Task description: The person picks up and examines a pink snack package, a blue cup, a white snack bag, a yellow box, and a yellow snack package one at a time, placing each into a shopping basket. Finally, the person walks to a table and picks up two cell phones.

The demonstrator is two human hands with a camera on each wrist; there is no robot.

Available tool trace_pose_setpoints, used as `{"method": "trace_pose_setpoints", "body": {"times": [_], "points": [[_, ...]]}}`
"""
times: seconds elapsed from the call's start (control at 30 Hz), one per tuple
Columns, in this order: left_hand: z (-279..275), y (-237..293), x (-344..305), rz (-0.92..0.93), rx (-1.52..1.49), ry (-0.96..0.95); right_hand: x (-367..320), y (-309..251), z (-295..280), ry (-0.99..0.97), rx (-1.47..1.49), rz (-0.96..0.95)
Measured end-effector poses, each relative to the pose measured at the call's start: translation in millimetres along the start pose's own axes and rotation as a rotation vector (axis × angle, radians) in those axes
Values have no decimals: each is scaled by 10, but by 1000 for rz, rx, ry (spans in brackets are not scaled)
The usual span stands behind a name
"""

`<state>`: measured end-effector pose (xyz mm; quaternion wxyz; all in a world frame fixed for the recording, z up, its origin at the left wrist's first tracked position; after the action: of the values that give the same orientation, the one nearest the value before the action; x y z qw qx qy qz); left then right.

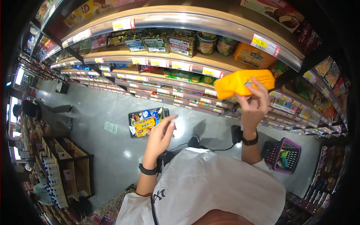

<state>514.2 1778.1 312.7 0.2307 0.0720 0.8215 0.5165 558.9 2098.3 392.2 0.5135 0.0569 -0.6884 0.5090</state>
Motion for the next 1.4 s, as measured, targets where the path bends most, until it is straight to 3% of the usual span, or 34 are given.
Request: {"method": "trace_pose_setpoints", "body": {"times": [0.1,0.13,0.23,0.37,0.4,0.5,0.57,0.67,0.77,0.9,1.17,1.4], "points": [[-10,54,33,83,-61,96,-252,1,256,-134,363,129],[1,-41,58,7,-115,8,-366,33,355,-212,437,170],[-38,-113,20,168,-113,20,-723,-60,775,-306,894,402],[-29,-205,-86,209,-626,-275,-1052,-97,1341,-381,1380,813],[-54,-241,-170,153,-704,-335,-1081,-177,1420,-342,1377,763],[-257,-453,-216,92,-688,-117,-1053,-182,1598,-390,1025,900],[-560,-521,-272,109,-692,173,-1109,-144,1757,-446,846,925],[-1027,-674,-431,96,-529,437,-1344,-61,1975,-534,724,991],[-1381,-719,-658,26,-568,481,-1590,-210,2235,-623,647,1006],[-1783,-1119,-898,43,-390,651,-1781,-462,2718,-797,576,942],[-2432,-1739,-1411,-20,-667,669,-2181,-772,3629,-872,576,944],[-2979,-1995,-1809,-41,-646,705,-2526,-1145,4334,-902,613,953]]}}
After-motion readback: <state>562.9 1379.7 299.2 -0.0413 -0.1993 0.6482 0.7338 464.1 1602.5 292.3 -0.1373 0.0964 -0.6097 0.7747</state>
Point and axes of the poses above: each hand's wrist, its own x-axis towards the middle knuckle, its own z-axis out of the palm, y = z × x, the point moved 7 cm from there along x, towards the middle knuckle, and after that the axes turned 12 degrees about -z, right-handed, at the moved point
